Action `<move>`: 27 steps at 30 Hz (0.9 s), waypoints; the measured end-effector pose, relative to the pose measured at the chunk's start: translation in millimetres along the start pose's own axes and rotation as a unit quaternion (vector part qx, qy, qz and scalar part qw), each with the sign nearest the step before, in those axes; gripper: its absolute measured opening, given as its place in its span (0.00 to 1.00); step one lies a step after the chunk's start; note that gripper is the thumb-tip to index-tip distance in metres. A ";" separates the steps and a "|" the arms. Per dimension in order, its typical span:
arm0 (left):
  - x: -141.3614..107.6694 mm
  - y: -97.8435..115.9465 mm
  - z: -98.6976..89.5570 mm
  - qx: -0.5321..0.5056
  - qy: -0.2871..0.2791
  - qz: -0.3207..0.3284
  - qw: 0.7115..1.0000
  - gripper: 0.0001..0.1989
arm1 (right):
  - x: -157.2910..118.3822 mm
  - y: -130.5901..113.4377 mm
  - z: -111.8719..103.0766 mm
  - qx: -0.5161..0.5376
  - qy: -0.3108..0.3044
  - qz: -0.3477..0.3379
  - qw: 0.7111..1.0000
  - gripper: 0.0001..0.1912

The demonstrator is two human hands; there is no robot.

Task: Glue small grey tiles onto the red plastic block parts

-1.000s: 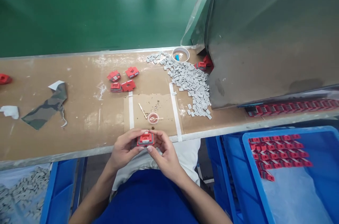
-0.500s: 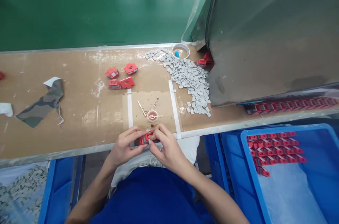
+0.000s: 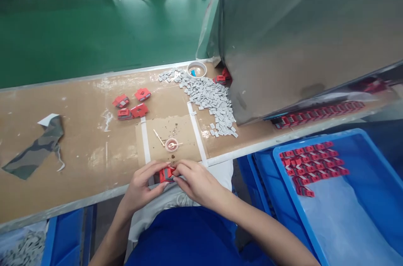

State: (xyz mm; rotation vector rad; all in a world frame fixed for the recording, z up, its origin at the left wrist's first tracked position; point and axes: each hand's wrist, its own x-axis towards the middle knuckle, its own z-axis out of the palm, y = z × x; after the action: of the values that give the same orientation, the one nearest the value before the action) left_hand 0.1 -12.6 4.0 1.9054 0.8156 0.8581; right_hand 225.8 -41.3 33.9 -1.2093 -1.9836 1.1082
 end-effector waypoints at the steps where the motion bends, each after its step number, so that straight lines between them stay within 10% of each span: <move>1: 0.2 -0.9 -0.9 -0.003 -0.003 0.001 1.000 0.19 | 0.4 -0.3 -0.9 -0.016 -0.005 -0.010 1.000 0.03; 12: 0.5 -3.5 -3.4 -0.007 -0.004 0.009 1.000 0.15 | 1.3 9.4 9.7 0.007 0.009 -0.028 1.000 0.06; 20: -2.1 5.7 10.3 -0.192 0.042 -0.120 0.973 0.17 | -15.3 -11.2 18.1 0.089 0.122 -0.005 0.988 0.09; 27: 9.8 18.3 -6.9 -0.177 -0.110 -0.095 0.974 0.26 | -110.9 9.8 -59.1 -0.034 0.327 0.090 0.940 0.03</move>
State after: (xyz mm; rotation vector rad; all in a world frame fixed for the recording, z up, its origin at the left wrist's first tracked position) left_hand 3.6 -9.2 25.3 1.5483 0.6486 0.6148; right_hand 325.0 -117.4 50.5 -1.5693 -1.4260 0.5963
